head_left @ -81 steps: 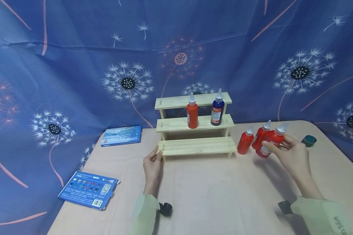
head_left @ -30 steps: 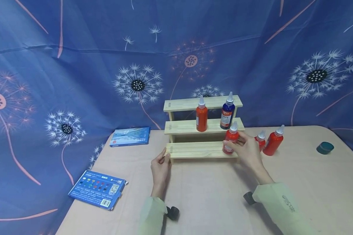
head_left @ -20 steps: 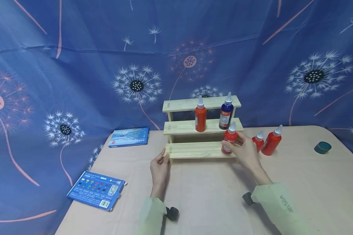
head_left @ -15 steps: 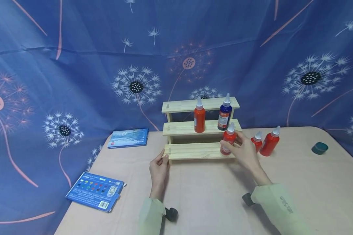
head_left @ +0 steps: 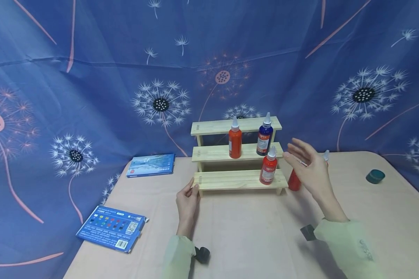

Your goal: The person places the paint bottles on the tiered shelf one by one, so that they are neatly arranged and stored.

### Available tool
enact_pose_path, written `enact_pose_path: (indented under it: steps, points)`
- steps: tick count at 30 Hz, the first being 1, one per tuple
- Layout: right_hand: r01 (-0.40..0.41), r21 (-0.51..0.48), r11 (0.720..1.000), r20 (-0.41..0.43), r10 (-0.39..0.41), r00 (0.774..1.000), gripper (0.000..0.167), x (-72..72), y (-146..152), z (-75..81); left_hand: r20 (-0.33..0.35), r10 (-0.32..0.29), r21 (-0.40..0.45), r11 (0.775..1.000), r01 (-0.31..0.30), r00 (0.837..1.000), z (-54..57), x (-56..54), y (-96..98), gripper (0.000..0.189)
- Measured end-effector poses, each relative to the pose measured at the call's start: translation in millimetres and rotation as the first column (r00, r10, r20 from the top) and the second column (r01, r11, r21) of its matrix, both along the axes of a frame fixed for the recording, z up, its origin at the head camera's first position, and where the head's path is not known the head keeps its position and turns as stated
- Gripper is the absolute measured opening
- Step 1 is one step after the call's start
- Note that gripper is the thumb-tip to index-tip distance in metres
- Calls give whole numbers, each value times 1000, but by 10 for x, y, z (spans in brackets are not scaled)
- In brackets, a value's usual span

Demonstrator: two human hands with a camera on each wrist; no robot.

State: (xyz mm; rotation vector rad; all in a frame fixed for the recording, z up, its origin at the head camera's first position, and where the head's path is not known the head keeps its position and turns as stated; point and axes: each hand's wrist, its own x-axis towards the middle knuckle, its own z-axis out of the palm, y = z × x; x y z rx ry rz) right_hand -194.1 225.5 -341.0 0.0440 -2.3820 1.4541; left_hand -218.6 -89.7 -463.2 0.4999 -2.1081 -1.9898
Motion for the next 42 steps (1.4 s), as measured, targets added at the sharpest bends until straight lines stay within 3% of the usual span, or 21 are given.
enact_pose_path:
  steps: [10, 17, 22, 25, 30, 33, 37, 42]
  points:
    - [134, -24, 991, -77, -135, 988, 57, 30, 348, 84, 9, 1, 22, 1000, -1, 1000, -8, -11, -7, 37]
    - [313, -85, 946, -14, -315, 949, 55, 34, 576, 12, -4, 12, 0, 1000, -12, 1000, -14, -7, -6, 37]
    - [361, -131, 923, 101, -350, 931, 60, 20, 731, -155, -2, 18, -5, 1000, -18, 1000, -16, -7, -15, 36]
    - [375, -111, 920, 174, -354, 919, 65, -16, 836, -317, -1, 13, -5, 1000, -13, 1000, -18, -15, -13, 36]
    - [351, -61, 935, 182, -335, 925, 70, -246, 1136, -857, 2, 13, -5, 1000, -13, 1000, -31, -22, -11, 36]
    - [337, -53, 940, 199, -321, 926, 73, -329, 1191, -1049, 3, 16, -12, 1000, -16, 1000, -37, -20, -10, 37]
    - [336, -48, 941, 261, -313, 913, 76, -301, 1036, -984, 25, 24, -31, 999, -23, 999, -31, -21, 0, 37]
    - [315, -22, 949, 277, -297, 914, 76, -336, 956, -974, 41, 27, -39, 999, -25, 999, -22, -30, 5, 37]
